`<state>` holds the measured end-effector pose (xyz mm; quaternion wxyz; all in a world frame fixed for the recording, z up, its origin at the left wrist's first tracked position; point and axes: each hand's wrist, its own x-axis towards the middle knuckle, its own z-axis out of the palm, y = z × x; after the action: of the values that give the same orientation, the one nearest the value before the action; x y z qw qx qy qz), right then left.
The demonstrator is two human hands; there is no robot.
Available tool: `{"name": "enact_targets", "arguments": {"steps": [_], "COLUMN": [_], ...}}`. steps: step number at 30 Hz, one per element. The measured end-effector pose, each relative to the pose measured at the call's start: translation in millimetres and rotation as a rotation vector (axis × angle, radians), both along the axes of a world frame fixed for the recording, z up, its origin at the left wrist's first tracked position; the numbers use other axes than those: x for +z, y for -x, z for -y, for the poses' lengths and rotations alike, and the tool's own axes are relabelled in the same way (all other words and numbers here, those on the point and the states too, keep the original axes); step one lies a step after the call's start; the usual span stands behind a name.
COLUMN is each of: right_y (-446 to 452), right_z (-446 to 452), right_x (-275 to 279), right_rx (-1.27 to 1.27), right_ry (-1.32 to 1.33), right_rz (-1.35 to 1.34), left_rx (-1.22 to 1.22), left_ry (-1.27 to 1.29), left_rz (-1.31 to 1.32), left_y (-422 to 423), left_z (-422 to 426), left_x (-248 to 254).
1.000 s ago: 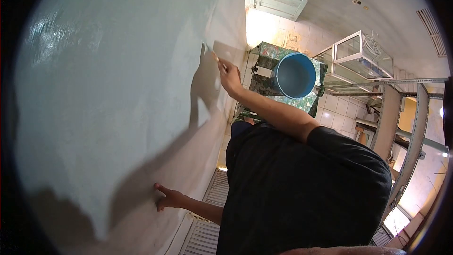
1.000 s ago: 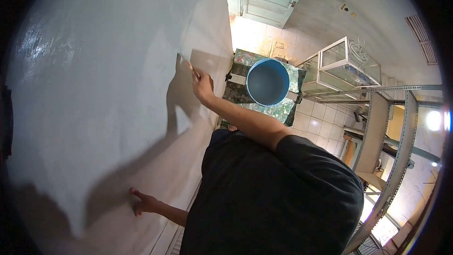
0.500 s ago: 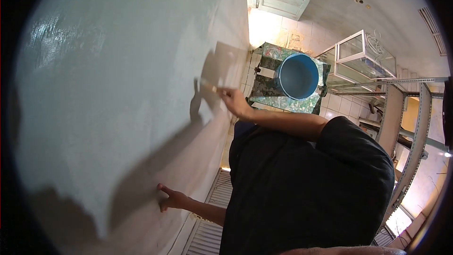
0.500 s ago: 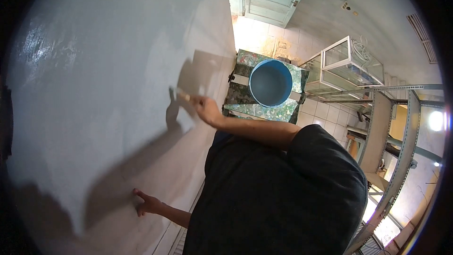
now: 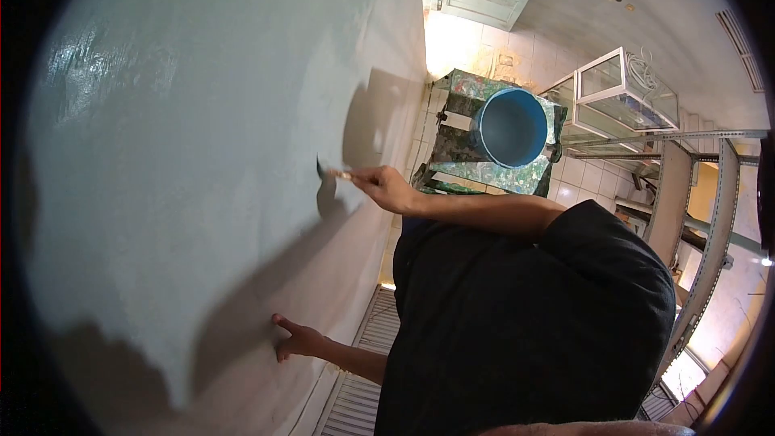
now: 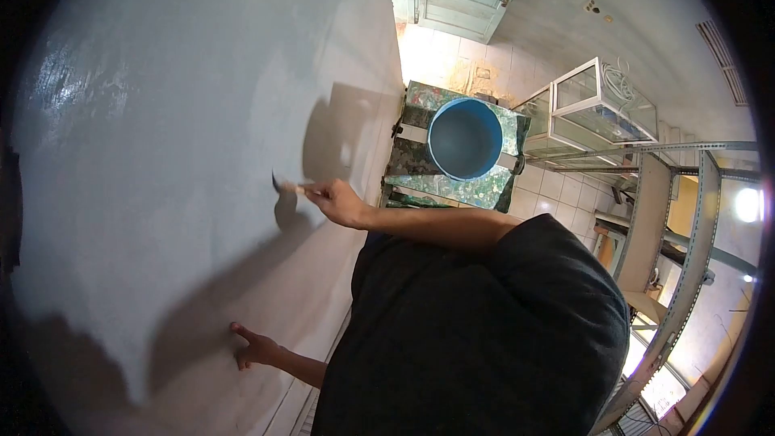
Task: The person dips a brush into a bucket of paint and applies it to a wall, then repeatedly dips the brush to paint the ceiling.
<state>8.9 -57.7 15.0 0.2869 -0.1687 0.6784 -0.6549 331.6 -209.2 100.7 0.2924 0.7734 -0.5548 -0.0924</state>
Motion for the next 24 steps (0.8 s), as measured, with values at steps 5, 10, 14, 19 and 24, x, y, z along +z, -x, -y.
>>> {"name": "enact_targets", "arguments": {"steps": [5, 10, 14, 19, 24], "right_y": [37.6, 107.1, 88.5, 1.6, -13.4], "right_z": [-19.6, 46.1, 54.5, 15.1, -18.9], "right_x": [12.4, -5.0, 18.6, 32.4, 31.0], "right_rx": [-0.116, -0.586, -0.517, -0.189, 0.031], "right_ry": [-0.234, -0.152, -0.142, -0.109, -0.220], "right_rz": [-0.004, -0.044, -0.013, -0.094, -0.019], "left_rx": [0.013, 0.012, 0.001, 0.005, 0.003], "left_ry": [-0.006, -0.004, 0.002, 0.009, -0.010], "left_rz": [-0.002, -0.012, -0.011, 0.024, 0.050], "left_y": [-2.7, -3.3, 3.3, -10.2, -10.9], "left_z": [2.5, 2.0, -0.5, 7.8, 8.2], "left_x": [-3.9, -4.0, 2.3, -11.5, -10.1]}}
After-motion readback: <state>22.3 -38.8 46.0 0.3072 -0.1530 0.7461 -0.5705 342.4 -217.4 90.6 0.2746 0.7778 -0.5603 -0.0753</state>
